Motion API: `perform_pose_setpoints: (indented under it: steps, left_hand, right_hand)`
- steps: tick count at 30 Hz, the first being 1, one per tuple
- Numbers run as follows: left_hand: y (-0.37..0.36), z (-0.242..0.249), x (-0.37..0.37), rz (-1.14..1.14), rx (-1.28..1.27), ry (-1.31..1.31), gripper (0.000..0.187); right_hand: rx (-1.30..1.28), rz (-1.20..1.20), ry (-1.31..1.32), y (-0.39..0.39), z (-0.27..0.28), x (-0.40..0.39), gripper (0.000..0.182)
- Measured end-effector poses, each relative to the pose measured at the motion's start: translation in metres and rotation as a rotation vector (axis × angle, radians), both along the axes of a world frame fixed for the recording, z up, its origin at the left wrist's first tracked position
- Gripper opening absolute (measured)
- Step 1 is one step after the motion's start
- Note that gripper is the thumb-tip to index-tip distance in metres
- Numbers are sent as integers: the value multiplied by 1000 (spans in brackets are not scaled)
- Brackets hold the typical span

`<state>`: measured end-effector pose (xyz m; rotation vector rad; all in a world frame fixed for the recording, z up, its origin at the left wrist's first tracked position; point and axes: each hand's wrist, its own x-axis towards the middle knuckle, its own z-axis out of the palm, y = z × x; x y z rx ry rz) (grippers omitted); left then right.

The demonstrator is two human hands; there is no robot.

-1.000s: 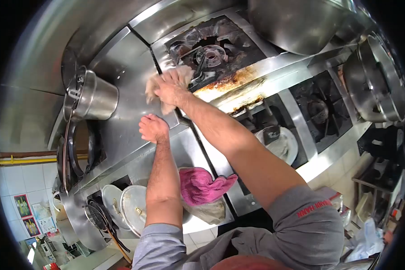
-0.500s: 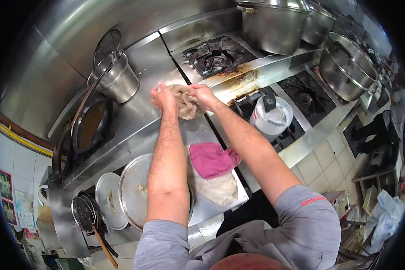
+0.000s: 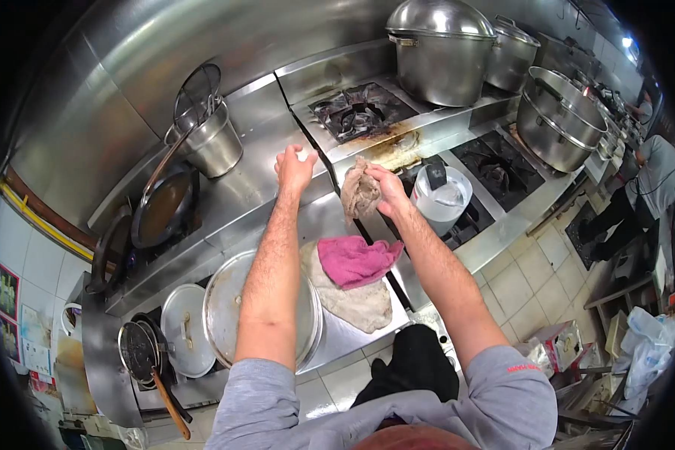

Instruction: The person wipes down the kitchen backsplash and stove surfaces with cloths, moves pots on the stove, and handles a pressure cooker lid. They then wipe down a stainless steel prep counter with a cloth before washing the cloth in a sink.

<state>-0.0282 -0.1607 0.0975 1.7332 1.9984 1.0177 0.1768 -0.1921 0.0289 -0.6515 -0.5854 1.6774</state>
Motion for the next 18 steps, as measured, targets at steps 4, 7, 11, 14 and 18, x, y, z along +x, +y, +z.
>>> perform_pose_setpoints:
  steps: [4, 7, 11, 14, 18]
  left_hand:
    - [-12, -28, -2, 8, -157, 188, 62]
    - [-10, -56, -5, -49, -239, 373, 68]
    - [7, -62, -18, -74, -254, 487, 72]
    - [31, -59, -32, -226, -323, 655, 80]
    - [60, -69, -44, -432, -129, 849, 83]
  right_hand:
    - [-59, -9, 105, 2, 2, -10, 26]
    - [-27, 32, 151, 22, 1, -25, 25]
    - [9, 37, 145, 76, 16, -61, 28]
    - [68, 61, 139, 134, 32, -83, 32]
    - [116, -26, 238, 237, 43, -105, 24]
